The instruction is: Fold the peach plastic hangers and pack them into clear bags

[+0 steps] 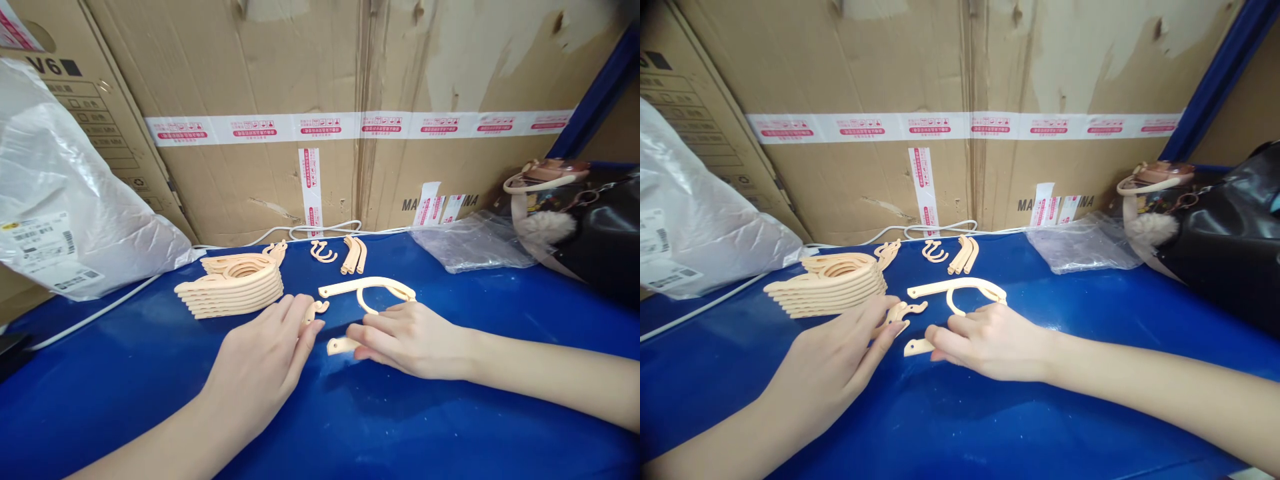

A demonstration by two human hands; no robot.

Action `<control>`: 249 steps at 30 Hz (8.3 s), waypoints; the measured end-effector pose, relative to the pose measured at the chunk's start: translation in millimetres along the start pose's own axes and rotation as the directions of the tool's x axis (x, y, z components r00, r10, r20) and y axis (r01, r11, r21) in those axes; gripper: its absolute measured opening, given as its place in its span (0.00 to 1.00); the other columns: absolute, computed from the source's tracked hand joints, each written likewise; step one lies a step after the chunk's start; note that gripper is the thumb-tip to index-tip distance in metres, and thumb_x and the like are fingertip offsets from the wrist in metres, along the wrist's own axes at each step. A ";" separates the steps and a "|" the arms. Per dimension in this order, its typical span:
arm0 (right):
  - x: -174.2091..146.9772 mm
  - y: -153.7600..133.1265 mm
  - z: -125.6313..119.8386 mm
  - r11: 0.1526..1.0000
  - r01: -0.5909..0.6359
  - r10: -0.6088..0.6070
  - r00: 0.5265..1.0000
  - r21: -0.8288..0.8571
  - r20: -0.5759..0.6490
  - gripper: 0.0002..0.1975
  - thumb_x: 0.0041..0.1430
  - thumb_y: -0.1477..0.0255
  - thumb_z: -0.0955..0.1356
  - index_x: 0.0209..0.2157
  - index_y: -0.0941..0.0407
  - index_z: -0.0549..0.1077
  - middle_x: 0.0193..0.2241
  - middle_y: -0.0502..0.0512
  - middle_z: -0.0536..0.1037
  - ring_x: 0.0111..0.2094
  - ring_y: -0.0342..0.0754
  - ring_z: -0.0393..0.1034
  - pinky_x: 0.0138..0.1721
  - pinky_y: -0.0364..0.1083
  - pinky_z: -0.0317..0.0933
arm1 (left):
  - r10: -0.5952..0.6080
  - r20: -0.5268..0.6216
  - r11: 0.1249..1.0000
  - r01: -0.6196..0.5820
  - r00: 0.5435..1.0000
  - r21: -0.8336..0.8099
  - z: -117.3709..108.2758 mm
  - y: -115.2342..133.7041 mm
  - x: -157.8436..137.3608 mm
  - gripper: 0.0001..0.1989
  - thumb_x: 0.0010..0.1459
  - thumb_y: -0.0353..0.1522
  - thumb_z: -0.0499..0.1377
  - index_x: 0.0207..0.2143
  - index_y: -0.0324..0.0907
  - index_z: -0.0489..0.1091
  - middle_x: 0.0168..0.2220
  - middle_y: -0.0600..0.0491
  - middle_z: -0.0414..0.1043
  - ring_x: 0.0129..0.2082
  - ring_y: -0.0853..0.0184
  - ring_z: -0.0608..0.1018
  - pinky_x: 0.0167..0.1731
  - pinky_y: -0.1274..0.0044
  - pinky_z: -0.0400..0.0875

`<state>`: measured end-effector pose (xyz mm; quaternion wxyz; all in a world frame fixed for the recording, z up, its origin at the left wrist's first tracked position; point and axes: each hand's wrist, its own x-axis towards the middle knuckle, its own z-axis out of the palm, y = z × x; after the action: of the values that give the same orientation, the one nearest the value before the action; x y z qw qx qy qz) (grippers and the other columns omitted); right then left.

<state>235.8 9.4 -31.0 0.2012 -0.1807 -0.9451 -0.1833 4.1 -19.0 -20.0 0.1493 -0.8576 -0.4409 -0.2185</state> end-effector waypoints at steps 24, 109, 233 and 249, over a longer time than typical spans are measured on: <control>-1.7 0.3 0.4 0.995 -0.046 0.036 0.992 -0.086 -0.123 0.15 0.69 0.69 0.58 0.48 0.59 0.72 0.22 0.46 0.71 0.19 0.40 0.63 0.22 0.42 0.55 | 0.081 0.127 0.955 -0.040 0.989 -0.294 2.1 1.7 -1.2 0.12 0.69 0.32 0.38 0.36 0.44 0.58 0.24 0.60 0.67 0.18 0.69 0.71 0.19 0.78 0.57; 1.1 4.9 -0.7 0.989 -0.092 0.113 0.977 0.118 -0.183 0.10 0.65 0.70 0.62 0.39 0.59 0.73 0.30 0.55 0.76 0.33 0.47 0.66 0.36 0.47 0.61 | 0.262 0.061 0.965 -0.261 0.963 -0.029 2.0 -1.4 -2.6 0.13 0.69 0.32 0.41 0.38 0.39 0.61 0.22 0.56 0.72 0.17 0.67 0.76 0.15 0.77 0.58; 3.4 12.8 2.0 0.814 -0.188 0.136 0.981 0.550 0.135 0.11 0.68 0.71 0.59 0.49 0.56 0.66 0.42 0.57 0.75 0.42 0.46 0.67 0.43 0.47 0.64 | 0.590 0.059 0.803 -0.579 0.805 -0.142 -4.5 7.2 -3.7 0.17 0.59 0.27 0.53 0.52 0.36 0.66 0.41 0.49 0.74 0.43 0.62 0.72 0.48 0.69 0.59; 36.2 34.5 3.3 0.965 -0.211 0.186 0.969 0.155 0.163 0.14 0.67 0.67 0.61 0.46 0.55 0.75 0.41 0.57 0.72 0.42 0.50 0.67 0.45 0.50 0.62 | 0.612 -0.030 0.784 -0.612 0.790 -0.106 -7.5 10.0 -7.3 0.17 0.67 0.24 0.43 0.44 0.37 0.70 0.39 0.50 0.76 0.38 0.65 0.74 0.42 0.70 0.63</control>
<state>218.2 50.4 -8.1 0.1632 -0.2696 -0.9467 -0.0663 6.8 -33.0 -17.9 0.1630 -0.9617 -0.1269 -0.1800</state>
